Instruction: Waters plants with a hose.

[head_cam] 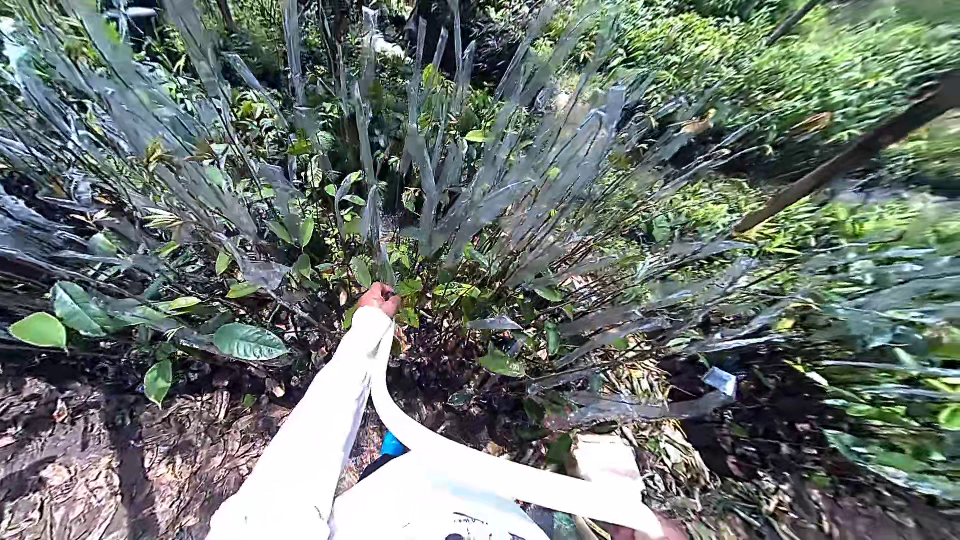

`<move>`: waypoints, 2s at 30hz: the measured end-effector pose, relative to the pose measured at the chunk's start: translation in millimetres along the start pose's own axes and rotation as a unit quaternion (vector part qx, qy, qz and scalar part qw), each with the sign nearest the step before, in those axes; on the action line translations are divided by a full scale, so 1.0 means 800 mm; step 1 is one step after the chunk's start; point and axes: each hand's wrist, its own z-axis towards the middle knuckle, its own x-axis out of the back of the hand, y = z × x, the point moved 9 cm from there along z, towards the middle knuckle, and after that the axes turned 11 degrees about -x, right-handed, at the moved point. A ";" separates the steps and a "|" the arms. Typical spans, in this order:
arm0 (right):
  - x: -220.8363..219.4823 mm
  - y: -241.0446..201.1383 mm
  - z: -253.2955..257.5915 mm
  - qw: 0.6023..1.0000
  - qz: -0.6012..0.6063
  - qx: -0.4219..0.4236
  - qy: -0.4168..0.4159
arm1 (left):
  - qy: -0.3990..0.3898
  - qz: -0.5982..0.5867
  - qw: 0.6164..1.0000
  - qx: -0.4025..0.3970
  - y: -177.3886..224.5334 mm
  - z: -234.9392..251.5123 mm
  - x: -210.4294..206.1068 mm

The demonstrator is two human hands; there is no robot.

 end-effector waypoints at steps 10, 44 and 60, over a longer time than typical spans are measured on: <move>0.048 0.006 -0.014 1.000 -0.013 -0.009 0.001 | -0.010 -0.038 0.999 0.002 0.011 -0.042 -0.053; 0.189 -0.014 -0.002 0.996 0.056 0.063 -0.042 | 0.019 -0.002 0.999 -0.037 0.136 -0.070 -0.132; 0.116 -0.005 0.000 0.997 0.057 0.023 -0.056 | -0.051 0.000 0.999 -0.016 0.100 -0.038 -0.112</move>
